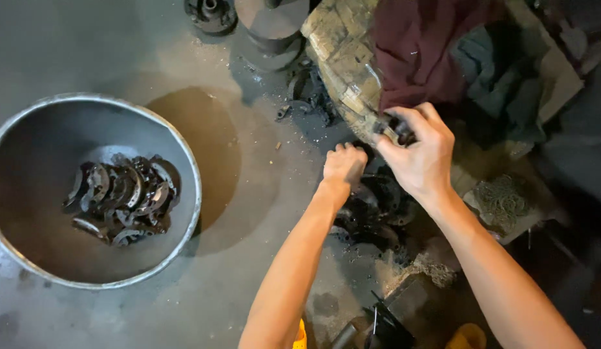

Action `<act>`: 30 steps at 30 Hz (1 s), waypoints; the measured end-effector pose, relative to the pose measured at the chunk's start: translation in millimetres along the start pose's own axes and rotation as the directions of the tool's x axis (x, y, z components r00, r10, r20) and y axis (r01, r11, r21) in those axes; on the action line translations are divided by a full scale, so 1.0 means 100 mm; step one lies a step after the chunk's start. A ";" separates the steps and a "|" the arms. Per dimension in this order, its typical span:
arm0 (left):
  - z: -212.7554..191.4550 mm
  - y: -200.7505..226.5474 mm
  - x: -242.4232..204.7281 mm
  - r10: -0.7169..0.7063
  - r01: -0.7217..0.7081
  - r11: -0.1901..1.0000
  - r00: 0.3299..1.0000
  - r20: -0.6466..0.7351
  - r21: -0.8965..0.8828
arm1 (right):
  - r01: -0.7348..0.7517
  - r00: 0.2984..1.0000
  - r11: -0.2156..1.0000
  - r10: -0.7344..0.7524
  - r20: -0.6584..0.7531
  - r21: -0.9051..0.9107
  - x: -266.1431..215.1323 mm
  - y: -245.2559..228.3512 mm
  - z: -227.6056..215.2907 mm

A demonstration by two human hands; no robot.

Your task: The person gathers small metal parts from the floor into a metal basin, then uses a hammer and a small metal rod to disassemble a circular mechanical component on the floor, separating its internal pieces.

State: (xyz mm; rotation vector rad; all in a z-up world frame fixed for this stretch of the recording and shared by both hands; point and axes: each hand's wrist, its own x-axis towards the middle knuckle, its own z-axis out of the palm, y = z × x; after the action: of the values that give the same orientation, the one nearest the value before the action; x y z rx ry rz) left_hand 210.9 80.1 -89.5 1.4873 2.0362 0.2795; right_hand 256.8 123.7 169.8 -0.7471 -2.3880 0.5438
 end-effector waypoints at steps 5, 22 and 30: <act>-0.44 -0.17 -0.42 -0.002 0.034 0.995 0.952 -0.306 0.098 | -0.055 0.998 0.998 0.056 0.042 -0.013 -0.13 -0.01 -0.11; -2.48 -2.25 -3.41 -0.390 0.583 0.807 0.648 -0.655 0.096 | -0.480 0.663 0.870 0.279 0.695 0.110 -0.15 -2.01 1.43; -2.46 -1.39 -2.64 -0.066 -0.041 0.992 0.637 -0.768 -0.120 | 0.143 0.841 0.934 0.059 0.537 -0.327 -0.22 -0.47 1.42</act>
State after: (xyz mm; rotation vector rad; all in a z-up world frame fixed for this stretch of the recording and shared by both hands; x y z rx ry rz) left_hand 11.4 -169.2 128.3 1.3895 2.5987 1.2089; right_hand 164.5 45.9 78.5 -0.7607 -3.0858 0.3294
